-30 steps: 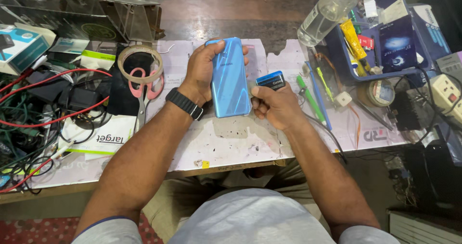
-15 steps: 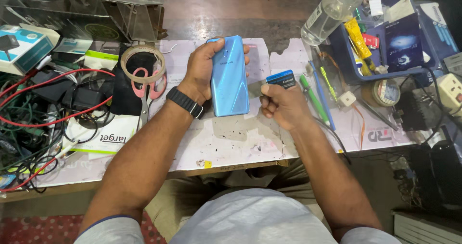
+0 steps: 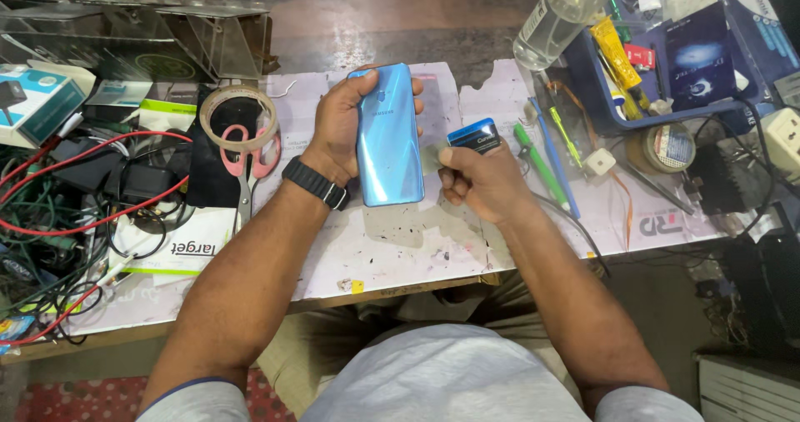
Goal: The person inspects a blue smartphone, then uses a prying tool to remove the back cover, exposing the internal components. The person handles the phone and its parts on a cluttered workbench.
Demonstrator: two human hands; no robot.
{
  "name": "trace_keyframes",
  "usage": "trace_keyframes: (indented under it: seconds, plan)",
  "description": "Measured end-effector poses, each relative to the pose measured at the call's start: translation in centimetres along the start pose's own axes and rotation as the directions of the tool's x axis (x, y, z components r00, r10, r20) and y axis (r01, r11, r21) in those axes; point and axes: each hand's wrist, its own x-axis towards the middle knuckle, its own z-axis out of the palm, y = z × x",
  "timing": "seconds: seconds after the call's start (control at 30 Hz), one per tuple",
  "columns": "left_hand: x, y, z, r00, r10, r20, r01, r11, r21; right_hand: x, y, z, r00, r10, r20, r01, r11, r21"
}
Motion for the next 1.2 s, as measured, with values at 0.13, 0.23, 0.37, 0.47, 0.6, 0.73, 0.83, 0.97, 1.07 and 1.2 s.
trace_keyframes:
  seconds: [0.13, 0.23, 0.37, 0.47, 0.6, 0.73, 0.83, 0.97, 1.07, 1.2]
  plan:
    - [0.0, 0.0, -0.1, 1.000, -0.015, 0.024, 0.016, 1.000, -0.020, -0.2, 0.2, 0.7, 0.997, -0.053, 0.064, 0.052, 0.999, 0.007]
    - [0.0, 0.1, -0.2, 1.000, -0.004, 0.030, 0.005, 1.000, -0.019, -0.2, 0.3, 1.1, 0.992, -0.083, 0.093, 0.088, 0.995, -0.046]
    - [-0.1, 0.1, 0.1, 1.000, -0.009, 0.012, 0.009, 1.000, -0.019, -0.2, 0.7, 1.1, 0.992, -0.082, 0.094, 0.089, 0.994, -0.068]
    - [-0.3, 0.3, 0.4, 1.000, 0.026, 0.003, -0.026, 1.000, 0.004, 0.0, 0.8, 1.0, 0.997, -0.063, 0.046, 0.067, 0.993, -0.099]
    - [-0.5, 0.5, 0.9, 0.997, 0.070, -0.029, -0.068, 0.997, 0.039, 0.0, 0.6, 1.3, 0.998, -0.064, 0.026, 0.067, 0.992, -0.108]
    - [-0.6, 0.6, 1.2, 0.995, 0.094, -0.017, -0.093, 0.994, 0.053, -0.3, -0.1, 1.8, 0.999, -0.037, -0.007, 0.035, 0.987, -0.157]
    - [-0.6, 0.5, 1.1, 0.995, 0.099, -0.019, -0.098, 0.994, 0.052, -0.4, -0.3, 2.0, 1.000, -0.022, -0.006, 0.021, 0.989, -0.146]
    - [-0.3, 0.4, 0.7, 0.996, 0.083, -0.022, -0.082, 0.997, 0.008, -0.2, 0.2, 1.7, 0.998, -0.009, -0.059, 0.002, 0.992, -0.123]
    - [-0.1, 0.4, 0.4, 0.998, 0.060, -0.008, -0.060, 0.997, -0.051, 0.0, 0.4, 1.3, 0.997, -0.025, -0.068, 0.018, 0.995, -0.093]
    - [0.0, 0.3, 0.2, 0.997, 0.070, 0.019, -0.069, 0.996, -0.050, -0.2, 0.4, 0.8, 0.997, -0.023, -0.068, 0.017, 0.996, -0.084]
